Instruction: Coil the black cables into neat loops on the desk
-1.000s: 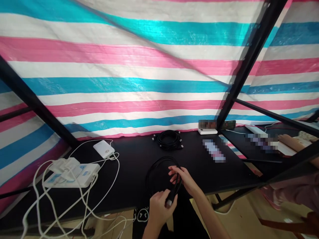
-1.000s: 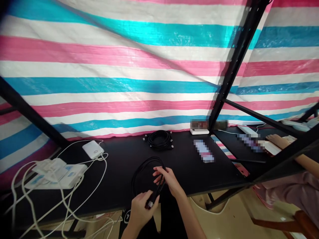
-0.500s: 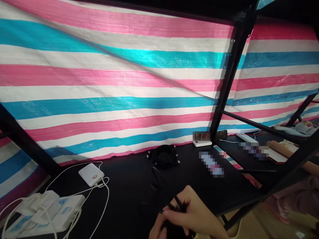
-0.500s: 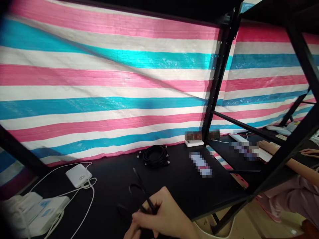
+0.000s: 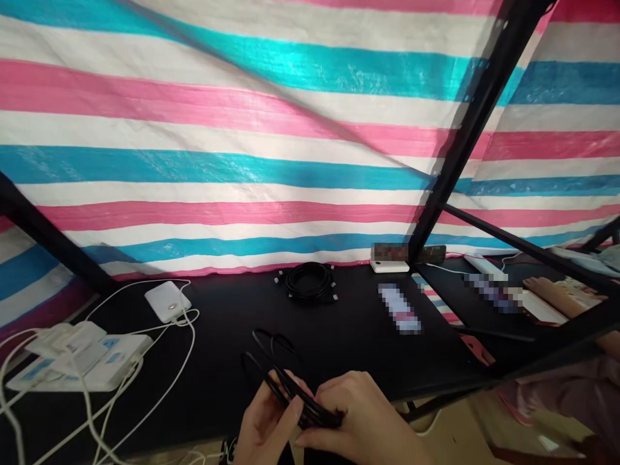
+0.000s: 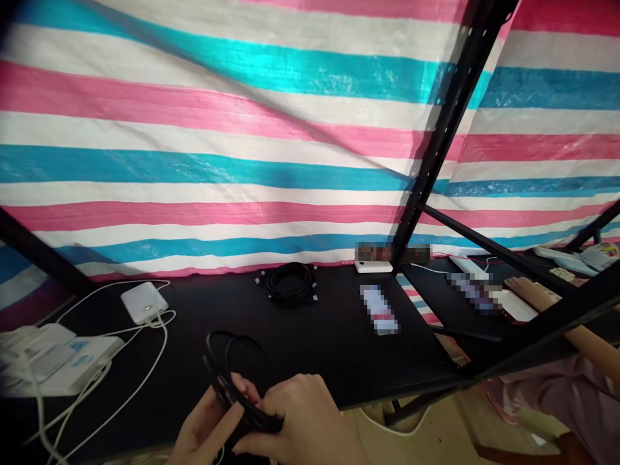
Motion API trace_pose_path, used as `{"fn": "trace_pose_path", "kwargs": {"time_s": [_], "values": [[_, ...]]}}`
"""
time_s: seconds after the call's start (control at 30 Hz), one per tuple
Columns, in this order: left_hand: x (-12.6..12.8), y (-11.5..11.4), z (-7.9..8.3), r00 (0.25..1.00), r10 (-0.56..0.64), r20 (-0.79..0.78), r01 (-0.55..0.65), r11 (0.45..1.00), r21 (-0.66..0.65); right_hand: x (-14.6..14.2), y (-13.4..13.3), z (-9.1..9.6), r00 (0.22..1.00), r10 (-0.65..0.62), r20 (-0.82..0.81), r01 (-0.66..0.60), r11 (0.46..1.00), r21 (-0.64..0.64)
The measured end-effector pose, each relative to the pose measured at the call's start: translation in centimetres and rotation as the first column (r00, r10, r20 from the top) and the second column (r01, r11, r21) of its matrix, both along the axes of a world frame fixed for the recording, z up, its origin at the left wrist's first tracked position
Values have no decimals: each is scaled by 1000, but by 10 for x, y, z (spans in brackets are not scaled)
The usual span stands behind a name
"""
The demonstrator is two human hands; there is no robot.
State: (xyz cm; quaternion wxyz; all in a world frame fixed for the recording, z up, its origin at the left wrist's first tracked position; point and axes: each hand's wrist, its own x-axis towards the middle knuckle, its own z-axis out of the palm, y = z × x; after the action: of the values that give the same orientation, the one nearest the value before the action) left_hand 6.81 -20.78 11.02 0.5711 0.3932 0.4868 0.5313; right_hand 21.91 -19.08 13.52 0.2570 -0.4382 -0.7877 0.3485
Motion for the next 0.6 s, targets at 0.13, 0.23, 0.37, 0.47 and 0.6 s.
{"fn": "trace_pose_path", "kwargs": {"time_s": [0.13,0.23,0.37,0.47,0.6], "values": [[8,-2,2,983,-123,-134,129,991,33,14,-4,10,999,13,-37,-18,992,-121],[10,-1,7,957,-196,-214,213,975,59,22,-6,14,996,14,-90,-30,982,-187],[15,3,14,922,-266,-281,291,955,54,29,-6,11,983,18,-184,-69,958,-278],[16,2,18,919,-225,-325,258,964,62,32,-4,8,970,-21,-241,-48,960,-277],[8,-3,27,909,-153,-387,209,972,108,43,-3,7,904,-201,-376,114,964,-240]]}}
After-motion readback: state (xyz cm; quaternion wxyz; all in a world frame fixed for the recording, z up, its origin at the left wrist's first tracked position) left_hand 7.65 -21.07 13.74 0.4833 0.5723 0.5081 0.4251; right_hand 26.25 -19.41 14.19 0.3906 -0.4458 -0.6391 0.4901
